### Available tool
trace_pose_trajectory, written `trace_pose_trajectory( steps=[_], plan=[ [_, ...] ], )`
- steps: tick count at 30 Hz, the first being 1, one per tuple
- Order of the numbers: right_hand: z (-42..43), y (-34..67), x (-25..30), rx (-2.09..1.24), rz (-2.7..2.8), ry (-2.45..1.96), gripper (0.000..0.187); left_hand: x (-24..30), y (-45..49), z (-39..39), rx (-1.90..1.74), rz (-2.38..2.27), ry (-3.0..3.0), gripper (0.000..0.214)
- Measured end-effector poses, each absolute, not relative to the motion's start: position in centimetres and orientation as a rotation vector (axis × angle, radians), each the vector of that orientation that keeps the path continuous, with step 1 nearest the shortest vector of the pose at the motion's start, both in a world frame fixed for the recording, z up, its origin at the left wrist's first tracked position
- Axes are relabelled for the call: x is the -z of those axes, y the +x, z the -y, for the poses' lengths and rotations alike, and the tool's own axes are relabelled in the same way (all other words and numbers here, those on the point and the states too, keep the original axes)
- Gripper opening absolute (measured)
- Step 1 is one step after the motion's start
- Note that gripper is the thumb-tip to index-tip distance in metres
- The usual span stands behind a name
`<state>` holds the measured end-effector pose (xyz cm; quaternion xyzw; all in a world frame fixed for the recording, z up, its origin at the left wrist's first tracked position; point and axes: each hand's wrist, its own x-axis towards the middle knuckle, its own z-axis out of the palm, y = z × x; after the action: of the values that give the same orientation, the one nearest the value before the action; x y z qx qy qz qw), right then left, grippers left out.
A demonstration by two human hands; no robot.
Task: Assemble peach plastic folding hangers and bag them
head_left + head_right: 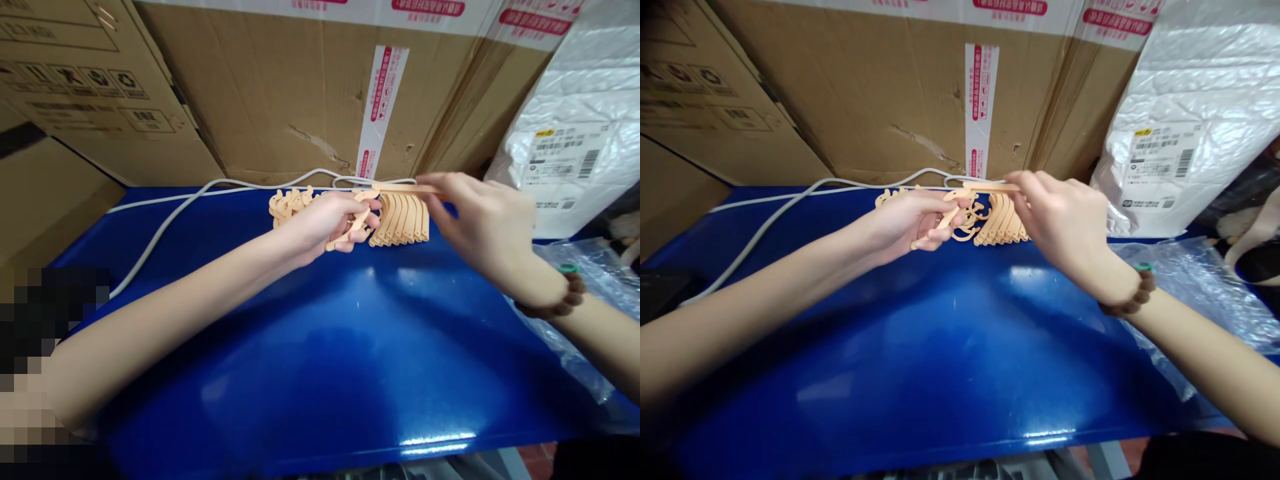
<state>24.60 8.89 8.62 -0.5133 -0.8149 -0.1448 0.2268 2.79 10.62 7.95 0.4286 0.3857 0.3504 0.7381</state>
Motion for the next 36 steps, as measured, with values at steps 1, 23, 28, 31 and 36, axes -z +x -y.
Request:
trace_pose_trajectory(
  steps=[1, 23, 28, 31, 36],
  plan=[
    [-8.8, 24.5, -8.3, 0.552, 2.338, -1.459, 0.033, -7.8, 2.9, -10.5, -0.727, -0.827, 0.944, 0.015],
    [-9.3, 23.9, -8.3, -0.516, 2.159, -1.514, 0.034, -5.0, 2.3, -10.9, -0.977, -1.110, 1.865, 0.047],
    [-11.6, 26.8, -7.6, 0.145, 2.124, -1.569, 0.035, -4.6, -0.9, -16.0, -0.783, -1.427, 1.972, 0.038],
    [-12.8, 28.3, -6.8, 0.256, 2.183, -1.527, 0.033, -3.6, -2.4, -18.0, -0.687, -1.569, 2.017, 0.023],
    [-13.3, 29.7, -4.9, 0.643, 2.419, -1.398, 0.022, -2.4, -3.1, -18.2, -0.548, -2.010, 2.181, 0.026]
  ],
)
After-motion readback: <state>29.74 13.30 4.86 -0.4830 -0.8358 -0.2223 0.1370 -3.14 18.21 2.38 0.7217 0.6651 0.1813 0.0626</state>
